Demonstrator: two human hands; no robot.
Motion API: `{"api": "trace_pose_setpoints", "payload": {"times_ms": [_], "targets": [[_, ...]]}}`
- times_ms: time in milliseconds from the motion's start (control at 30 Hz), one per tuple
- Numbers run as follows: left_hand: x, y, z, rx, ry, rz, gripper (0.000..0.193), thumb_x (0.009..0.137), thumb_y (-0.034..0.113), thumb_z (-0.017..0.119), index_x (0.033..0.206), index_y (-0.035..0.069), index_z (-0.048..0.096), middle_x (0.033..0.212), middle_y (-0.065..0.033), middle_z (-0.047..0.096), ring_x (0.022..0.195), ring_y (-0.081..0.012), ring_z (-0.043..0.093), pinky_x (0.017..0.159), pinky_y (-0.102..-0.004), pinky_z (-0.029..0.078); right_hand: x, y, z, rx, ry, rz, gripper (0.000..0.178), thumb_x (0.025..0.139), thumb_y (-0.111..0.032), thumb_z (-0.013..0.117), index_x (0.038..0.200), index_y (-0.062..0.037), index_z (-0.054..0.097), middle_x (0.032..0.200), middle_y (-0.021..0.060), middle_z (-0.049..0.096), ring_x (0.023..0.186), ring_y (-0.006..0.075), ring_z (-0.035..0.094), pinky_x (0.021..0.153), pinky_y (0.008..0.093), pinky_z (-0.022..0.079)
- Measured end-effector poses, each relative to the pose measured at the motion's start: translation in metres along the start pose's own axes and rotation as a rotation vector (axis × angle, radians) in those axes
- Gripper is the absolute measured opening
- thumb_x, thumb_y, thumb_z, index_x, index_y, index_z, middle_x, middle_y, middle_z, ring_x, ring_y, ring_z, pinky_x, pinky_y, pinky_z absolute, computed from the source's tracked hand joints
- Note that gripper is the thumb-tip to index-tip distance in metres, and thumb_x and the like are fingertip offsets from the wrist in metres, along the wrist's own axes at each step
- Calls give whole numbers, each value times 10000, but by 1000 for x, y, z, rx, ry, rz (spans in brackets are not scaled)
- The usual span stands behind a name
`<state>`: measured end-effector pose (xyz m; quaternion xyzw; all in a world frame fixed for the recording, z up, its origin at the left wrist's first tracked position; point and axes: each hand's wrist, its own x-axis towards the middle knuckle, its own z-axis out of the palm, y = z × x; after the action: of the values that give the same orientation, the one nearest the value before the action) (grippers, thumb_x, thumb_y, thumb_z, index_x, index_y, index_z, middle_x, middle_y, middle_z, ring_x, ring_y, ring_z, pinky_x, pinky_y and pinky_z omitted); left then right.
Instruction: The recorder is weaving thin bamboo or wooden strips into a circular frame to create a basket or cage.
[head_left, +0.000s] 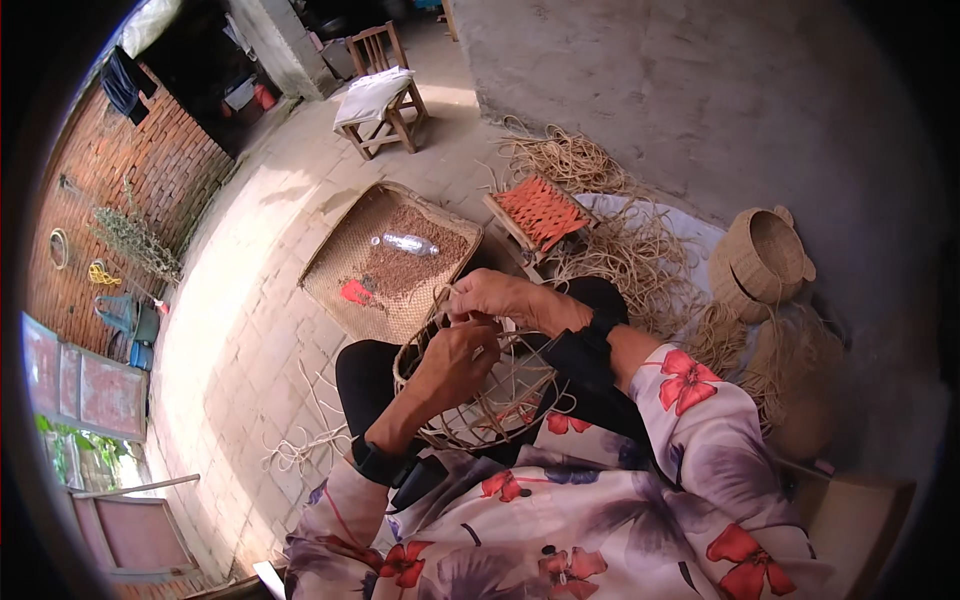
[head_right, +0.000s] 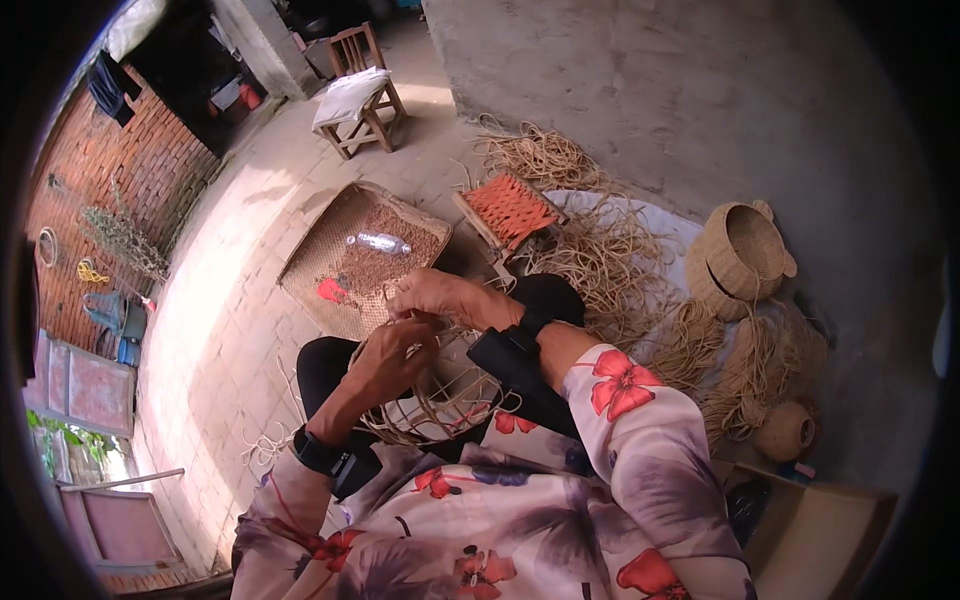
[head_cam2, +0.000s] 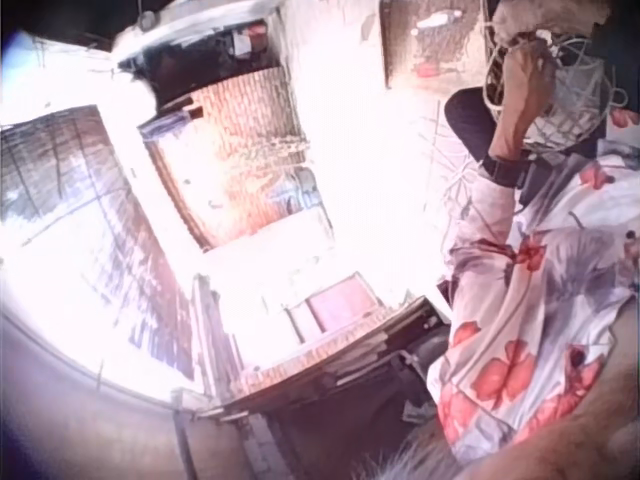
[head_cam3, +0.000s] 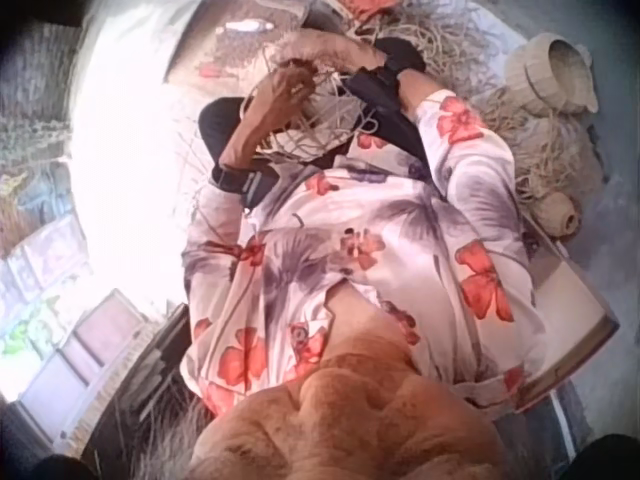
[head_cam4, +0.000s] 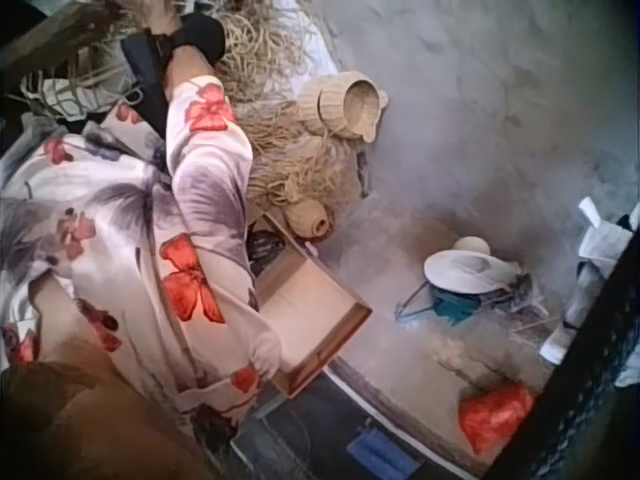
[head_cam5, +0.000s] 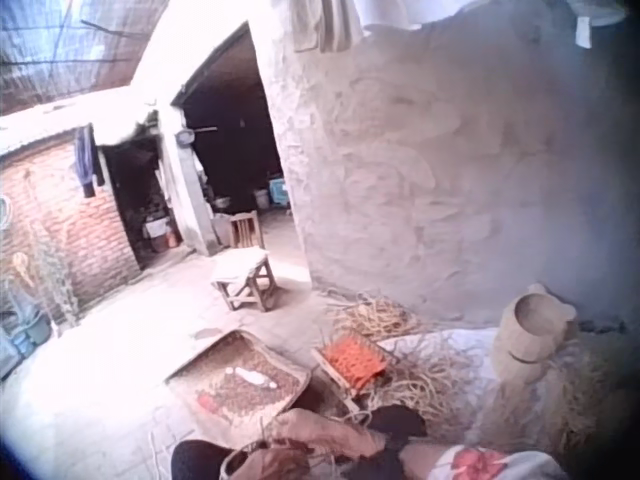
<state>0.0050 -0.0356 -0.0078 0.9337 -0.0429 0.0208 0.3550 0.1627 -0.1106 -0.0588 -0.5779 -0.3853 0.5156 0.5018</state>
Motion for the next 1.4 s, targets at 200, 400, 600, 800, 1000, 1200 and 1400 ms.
{"api": "trace_pose_setpoints", "payload": {"times_ms": [200, 400, 600, 800, 1000, 1200, 1400], "targets": [[4, 9, -2, -20, -68, -147, 271, 854, 116, 578, 1073, -25, 658, 869, -181, 690, 785, -291, 689, 737, -369, 525, -34, -18, -29, 661, 296, -393, 291, 1024, -280, 471, 1034, -16, 594, 700, 3, 554, 666, 111, 550, 698, 300, 504], [3, 12, -3, -30, -48, -163, 284, 869, 149, 607, 1091, -18, 668, 927, -189, 700, 830, -284, 695, 756, -358, 527, -71, -42, -73, 779, 569, -632, 239, 1002, -212, 479, 1091, -5, 558, 705, -10, 474, 595, 91, 415, 589, 289, 414], [5, 11, -3, 23, -59, -138, 247, 854, 160, 620, 1029, -8, 669, 928, -192, 687, 833, -331, 677, 750, -377, 520, -104, -46, -104, 806, 676, -707, 216, 993, -161, 492, 1107, -3, 584, 740, -2, 516, 619, 94, 455, 601, 288, 435], [2, 7, -2, 4, -18, -78, 122, 808, 113, 612, 830, 4, 661, 1093, -180, 650, 959, -364, 636, 845, -416, 497, -139, -52, -132, 695, 586, -664, 175, 960, -56, 534, 1120, -4, 582, 867, 37, 593, 648, 77, 475, 567, 227, 401], [3, 2, -1, 145, 72, 98, 136, 838, 140, 624, 796, 13, 651, 1155, -181, 590, 1017, -335, 594, 890, -386, 472, -193, -47, -165, -1265, 1527, -559, 111, 910, -125, 595, 994, -52, 598, 767, 151, 655, 641, 248, 647, 525, 356, 471], [3, 3, -3, -9, -17, 2, 79, 812, 96, 625, 791, 25, 654, 1230, -170, 543, 1071, -346, 587, 901, -398, 481, -153, -25, -81, -198, 1052, -594, 237, 910, -293, 641, 864, -63, 610, 590, -5, 562, 471, 129, 506, 460, 290, 388], [3, 2, 0, 34, 20, 26, 141, 842, 141, 639, 821, 3, 660, 1287, -173, 498, 984, -287, 608, 810, -360, 506, -59, -36, 3, 634, 650, -505, 319, 937, -355, 612, 821, -60, 571, 541, -98, 311, 425, 13, 243, 402, 207, 207]]}}
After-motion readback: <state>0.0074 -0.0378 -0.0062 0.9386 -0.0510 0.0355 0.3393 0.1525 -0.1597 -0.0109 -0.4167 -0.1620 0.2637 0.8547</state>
